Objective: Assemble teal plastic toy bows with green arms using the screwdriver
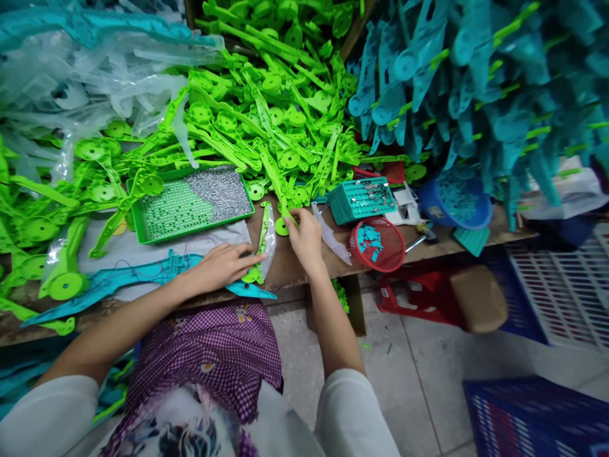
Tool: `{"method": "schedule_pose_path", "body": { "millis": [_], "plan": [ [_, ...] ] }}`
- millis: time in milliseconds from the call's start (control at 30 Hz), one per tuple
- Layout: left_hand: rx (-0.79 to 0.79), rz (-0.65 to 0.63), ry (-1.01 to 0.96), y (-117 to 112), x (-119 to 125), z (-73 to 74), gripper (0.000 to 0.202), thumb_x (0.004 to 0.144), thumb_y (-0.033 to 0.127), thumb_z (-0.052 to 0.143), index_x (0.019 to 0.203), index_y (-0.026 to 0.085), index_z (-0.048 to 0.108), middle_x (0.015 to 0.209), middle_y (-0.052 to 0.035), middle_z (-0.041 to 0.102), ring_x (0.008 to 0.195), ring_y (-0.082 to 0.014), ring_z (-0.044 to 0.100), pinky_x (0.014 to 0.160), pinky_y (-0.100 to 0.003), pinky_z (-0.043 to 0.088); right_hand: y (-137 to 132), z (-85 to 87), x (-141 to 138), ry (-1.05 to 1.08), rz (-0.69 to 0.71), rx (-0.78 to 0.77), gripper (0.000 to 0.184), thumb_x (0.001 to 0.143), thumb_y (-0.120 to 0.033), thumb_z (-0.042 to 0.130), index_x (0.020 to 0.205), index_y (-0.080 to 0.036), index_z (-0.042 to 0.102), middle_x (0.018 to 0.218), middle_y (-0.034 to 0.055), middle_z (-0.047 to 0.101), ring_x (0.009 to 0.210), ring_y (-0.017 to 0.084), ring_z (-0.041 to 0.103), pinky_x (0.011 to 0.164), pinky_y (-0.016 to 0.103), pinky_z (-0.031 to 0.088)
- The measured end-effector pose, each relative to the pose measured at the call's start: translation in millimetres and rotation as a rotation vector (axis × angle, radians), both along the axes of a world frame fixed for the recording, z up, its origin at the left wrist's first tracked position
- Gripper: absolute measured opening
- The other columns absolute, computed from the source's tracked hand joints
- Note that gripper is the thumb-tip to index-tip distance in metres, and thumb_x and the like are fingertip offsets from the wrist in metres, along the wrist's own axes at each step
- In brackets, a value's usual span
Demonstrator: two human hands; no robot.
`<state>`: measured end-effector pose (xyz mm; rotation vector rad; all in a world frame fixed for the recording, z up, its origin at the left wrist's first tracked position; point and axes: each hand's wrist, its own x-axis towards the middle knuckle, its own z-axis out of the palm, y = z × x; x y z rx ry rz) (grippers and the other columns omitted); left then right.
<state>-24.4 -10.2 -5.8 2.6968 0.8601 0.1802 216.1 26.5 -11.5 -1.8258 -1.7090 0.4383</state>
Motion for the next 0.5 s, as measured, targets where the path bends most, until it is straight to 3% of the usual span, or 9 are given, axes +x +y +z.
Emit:
{"method": "schedule_pose_path", "body": {
  "millis": [100, 200, 333, 500],
  "plan": [
    [-0.006, 0.004, -0.002, 0, 0, -0.2, 0.040, 0.098, 0.026, 0.042, 0.138, 0.030, 0.048, 0.116, -0.0086, 0.059, 0.090, -0.0185, 0.058, 0.079, -0.031, 0.045, -19, 13.1, 7, 0.251, -0.097, -0.011, 0.037, 0.081, -0.050, 0.061, 0.096, -0.016, 0.066, 0.093, 0.0092, 0.071, 0.081, 0.021, 0.064, 0.077, 0.037, 0.050],
    [-0.009, 0.011, -0.017, -1, 0, -2.1, 0.040, 0.098, 0.026, 0.041, 0.138, 0.030, 0.048, 0.113, -0.0085, 0.059, 0.089, -0.0182, 0.058, 0.078, -0.030, 0.045, -62, 24.0, -3, 0.425, -0.222, -0.081, 0.036, 0.074, -0.051, 0.069, 0.085, -0.017, 0.068, 0.080, 0.0058, 0.072, 0.073, 0.019, 0.064, 0.070, 0.035, 0.052],
    [-0.006, 0.003, -0.014, -1, 1, -2.9, 0.040, 0.099, 0.028, 0.040, 0.139, 0.031, 0.047, 0.114, -0.0089, 0.058, 0.089, -0.0194, 0.058, 0.078, -0.031, 0.045, -109, 20.4, -30, 0.556, -0.279, -0.199, 0.034, 0.074, -0.051, 0.069, 0.080, -0.018, 0.068, 0.076, 0.0051, 0.072, 0.068, 0.018, 0.064, 0.065, 0.032, 0.053],
    [-0.028, 0.006, 0.015, 1, 0, 1.1, 0.040, 0.100, 0.030, 0.040, 0.140, 0.033, 0.046, 0.113, -0.0080, 0.058, 0.087, -0.0185, 0.058, 0.077, -0.030, 0.045, -113, 9.6, -45, 0.516, -0.269, -0.207, 0.034, 0.076, -0.052, 0.066, 0.081, -0.019, 0.068, 0.075, 0.0048, 0.072, 0.068, 0.019, 0.064, 0.062, 0.032, 0.052]
  ]
}}
